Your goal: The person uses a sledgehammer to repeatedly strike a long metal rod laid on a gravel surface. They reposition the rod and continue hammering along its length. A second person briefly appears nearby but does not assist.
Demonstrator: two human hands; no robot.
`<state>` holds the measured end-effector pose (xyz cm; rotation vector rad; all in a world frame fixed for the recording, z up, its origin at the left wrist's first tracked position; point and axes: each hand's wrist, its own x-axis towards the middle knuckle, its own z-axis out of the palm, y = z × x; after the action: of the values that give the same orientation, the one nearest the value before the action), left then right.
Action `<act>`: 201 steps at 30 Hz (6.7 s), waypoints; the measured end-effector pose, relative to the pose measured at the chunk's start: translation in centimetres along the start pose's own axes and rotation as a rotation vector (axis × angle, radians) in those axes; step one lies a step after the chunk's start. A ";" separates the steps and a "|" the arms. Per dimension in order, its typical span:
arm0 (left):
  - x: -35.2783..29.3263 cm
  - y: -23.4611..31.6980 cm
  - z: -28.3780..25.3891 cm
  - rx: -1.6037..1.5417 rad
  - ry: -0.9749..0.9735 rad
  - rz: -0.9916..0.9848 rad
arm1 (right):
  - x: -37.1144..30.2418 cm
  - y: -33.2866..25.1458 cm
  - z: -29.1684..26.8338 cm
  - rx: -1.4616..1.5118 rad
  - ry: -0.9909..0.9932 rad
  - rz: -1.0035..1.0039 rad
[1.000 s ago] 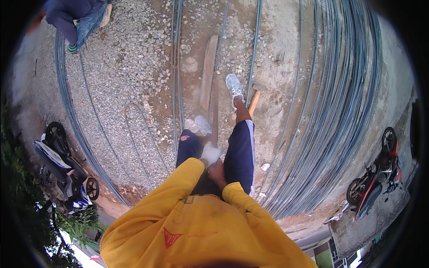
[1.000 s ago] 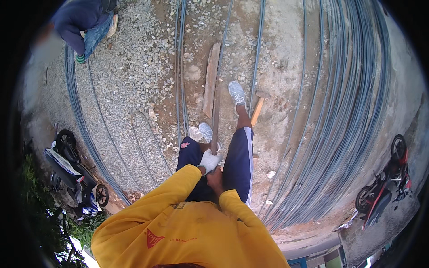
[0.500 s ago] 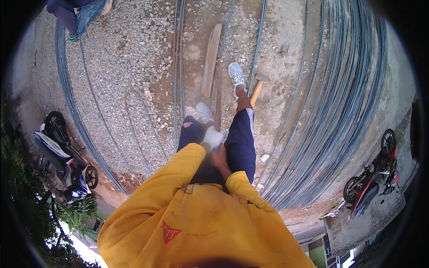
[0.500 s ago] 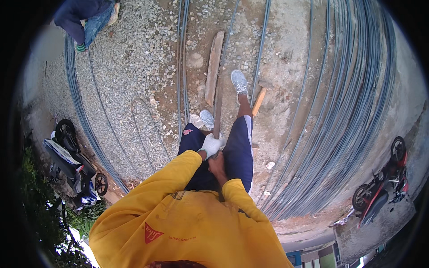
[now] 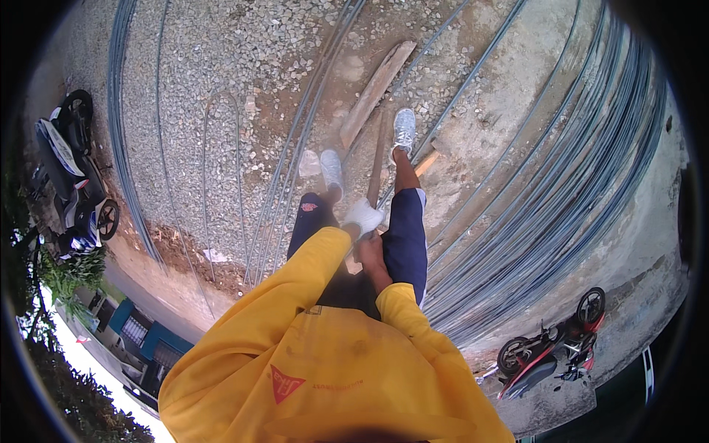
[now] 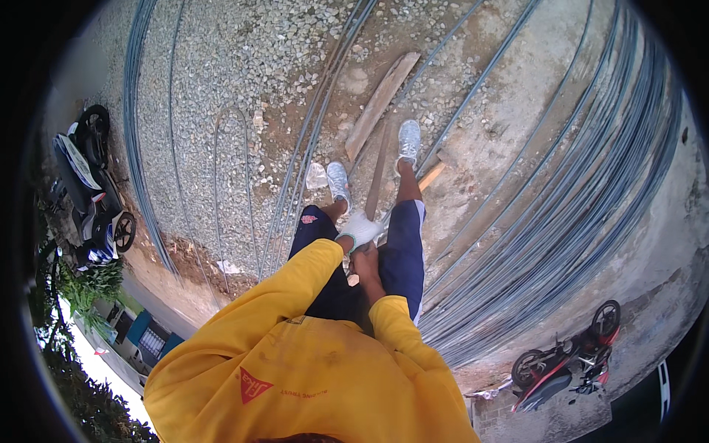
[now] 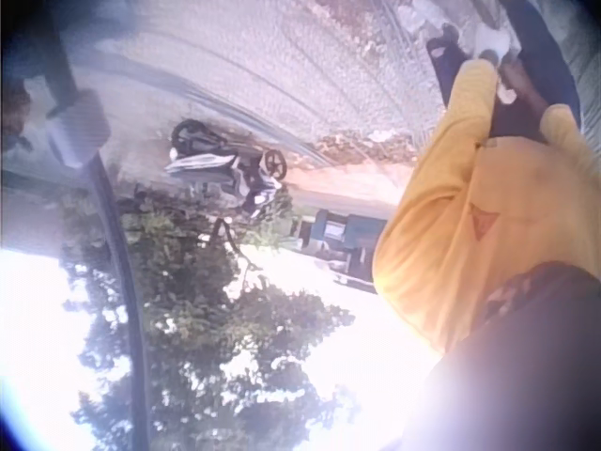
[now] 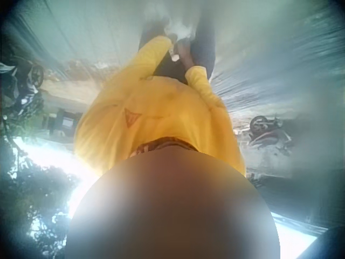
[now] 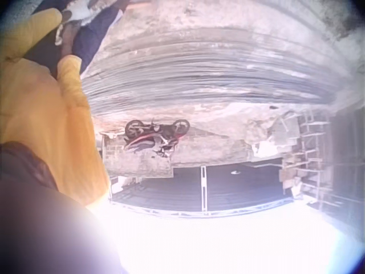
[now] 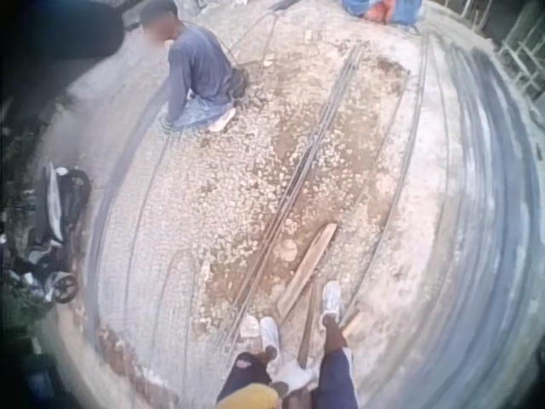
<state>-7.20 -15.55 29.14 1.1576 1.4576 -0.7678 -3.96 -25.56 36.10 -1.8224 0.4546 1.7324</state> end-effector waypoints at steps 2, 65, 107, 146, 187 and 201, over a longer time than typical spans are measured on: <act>0.2 0.6 0.0 -0.080 0.028 0.043 | -0.2 -1.6 -0.5 0.047 -0.046 0.017; 45.0 2.9 1.4 0.100 0.268 0.388 | -5.3 -27.4 -12.2 0.035 0.114 0.570; 46.5 -6.2 2.1 -0.128 0.258 0.509 | -9.7 -2.4 -0.7 0.470 0.227 0.685; 43.0 -5.6 2.4 -0.171 0.229 0.470 | -5.1 9.7 2.1 0.162 0.419 0.426; -0.7 -9.5 -0.9 0.401 0.136 0.184 | -5.2 4.5 8.9 0.008 0.140 0.007; -0.7 -13.4 -1.7 0.460 0.172 0.151 | 1.3 14.8 15.6 -0.090 0.299 -0.168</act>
<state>-20.38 -18.42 28.49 1.6987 1.3477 -0.9441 -25.06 -27.21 32.41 -2.1305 0.3328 1.3950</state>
